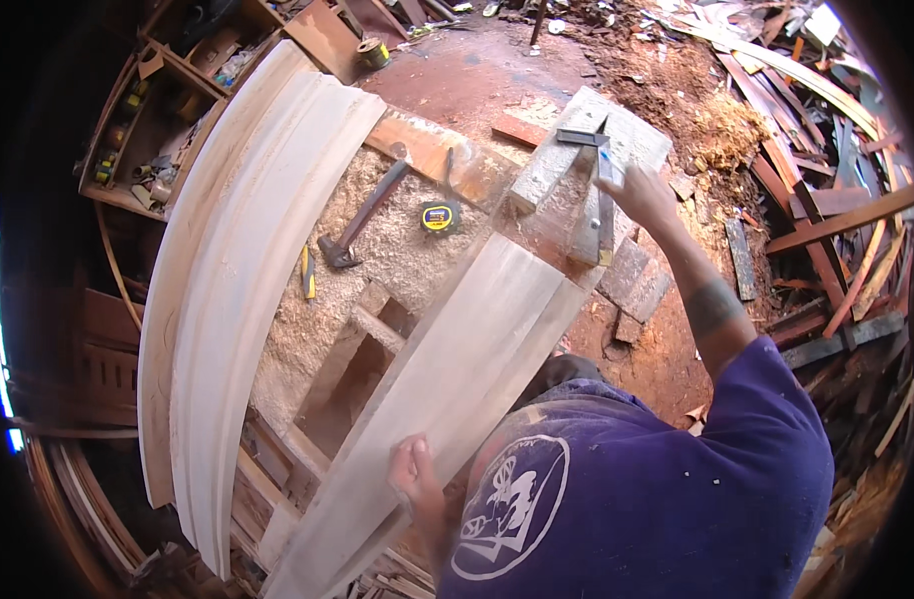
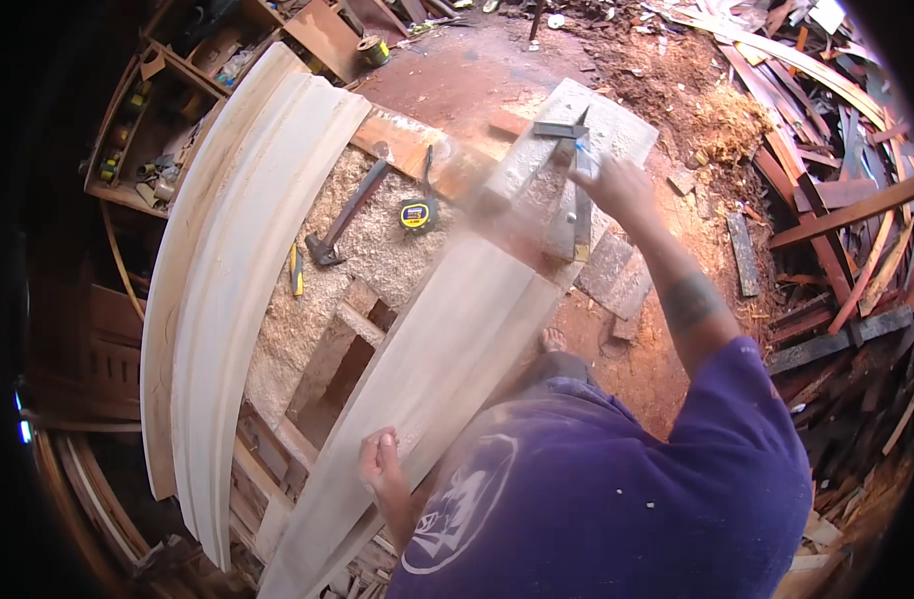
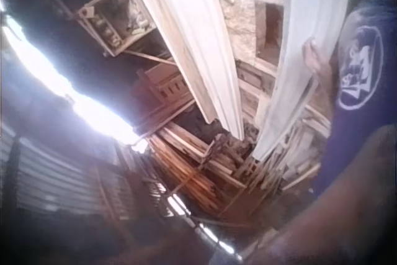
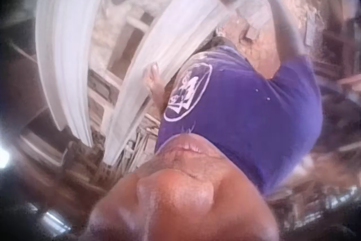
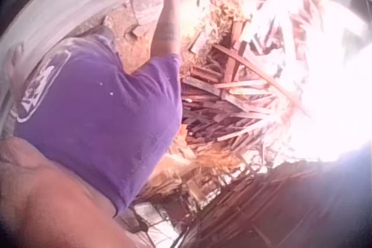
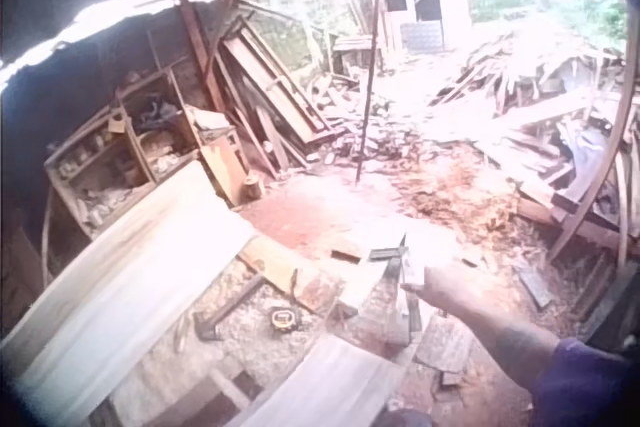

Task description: The person measures and marks curved wooden planks using a tape measure, a square, and a pen while the planks are stacked on a workbench.

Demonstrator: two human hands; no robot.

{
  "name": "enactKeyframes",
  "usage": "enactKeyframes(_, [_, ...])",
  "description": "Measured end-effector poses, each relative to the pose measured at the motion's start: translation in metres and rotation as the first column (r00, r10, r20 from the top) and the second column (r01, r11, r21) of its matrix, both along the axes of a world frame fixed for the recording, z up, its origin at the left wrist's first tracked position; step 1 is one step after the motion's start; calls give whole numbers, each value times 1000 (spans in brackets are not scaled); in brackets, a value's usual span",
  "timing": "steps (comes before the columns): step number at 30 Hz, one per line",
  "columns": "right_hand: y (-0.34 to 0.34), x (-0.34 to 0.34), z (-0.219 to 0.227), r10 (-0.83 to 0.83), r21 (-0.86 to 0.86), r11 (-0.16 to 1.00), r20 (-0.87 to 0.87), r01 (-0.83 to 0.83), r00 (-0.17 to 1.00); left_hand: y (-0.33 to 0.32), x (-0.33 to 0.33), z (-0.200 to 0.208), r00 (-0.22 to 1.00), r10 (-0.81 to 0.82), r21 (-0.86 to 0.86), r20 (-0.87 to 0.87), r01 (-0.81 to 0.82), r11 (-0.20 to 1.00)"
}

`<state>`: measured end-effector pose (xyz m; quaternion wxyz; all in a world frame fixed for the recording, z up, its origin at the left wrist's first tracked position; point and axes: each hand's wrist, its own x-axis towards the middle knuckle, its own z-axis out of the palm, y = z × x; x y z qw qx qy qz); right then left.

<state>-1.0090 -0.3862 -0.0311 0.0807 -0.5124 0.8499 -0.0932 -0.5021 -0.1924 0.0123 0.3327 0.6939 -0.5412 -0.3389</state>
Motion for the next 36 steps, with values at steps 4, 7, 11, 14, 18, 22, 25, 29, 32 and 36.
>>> enactKeyframes(4, [61,-10,-69,-155,102,988,601,117,784,-43,0,3,977,-206,-96,-53,201,975])
enactKeyframes(7, [72,11,-50,-243,146,962,841,229,483,-68,-18,31,896,-444,-166,19,441,882])
enactKeyframes(11, [106,-7,-34,81,-154,881,981,448,178,-77,-35,35,695,-719,-245,23,701,670])
enactKeyframes(14, [143,49,11,115,-244,870,946,429,304,-68,-23,30,662,-747,-254,62,734,630])
enactKeyframes(18, [248,81,28,66,-184,896,955,403,288,-54,-23,15,659,-709,-309,250,749,586])
enactKeyframes(22, [328,102,22,-47,-35,948,968,315,248,-39,-49,5,719,-625,-312,305,696,647])
enactKeyframes(25, [336,98,3,-62,29,980,984,194,164,-37,-84,-3,736,-572,-320,362,674,665])
enactKeyframes(29, [319,77,-25,-42,42,999,998,3,47,-49,-134,-27,632,-535,-317,560,760,567])
enactKeyframes(32, [310,70,-55,66,-55,985,996,-162,61,-61,-151,-48,523,-484,-215,702,803,556])
enactKeyframes(36, [294,69,-58,23,-24,989,1000,-145,-8,-76,-145,-64,470,-490,-146,734,814,562])
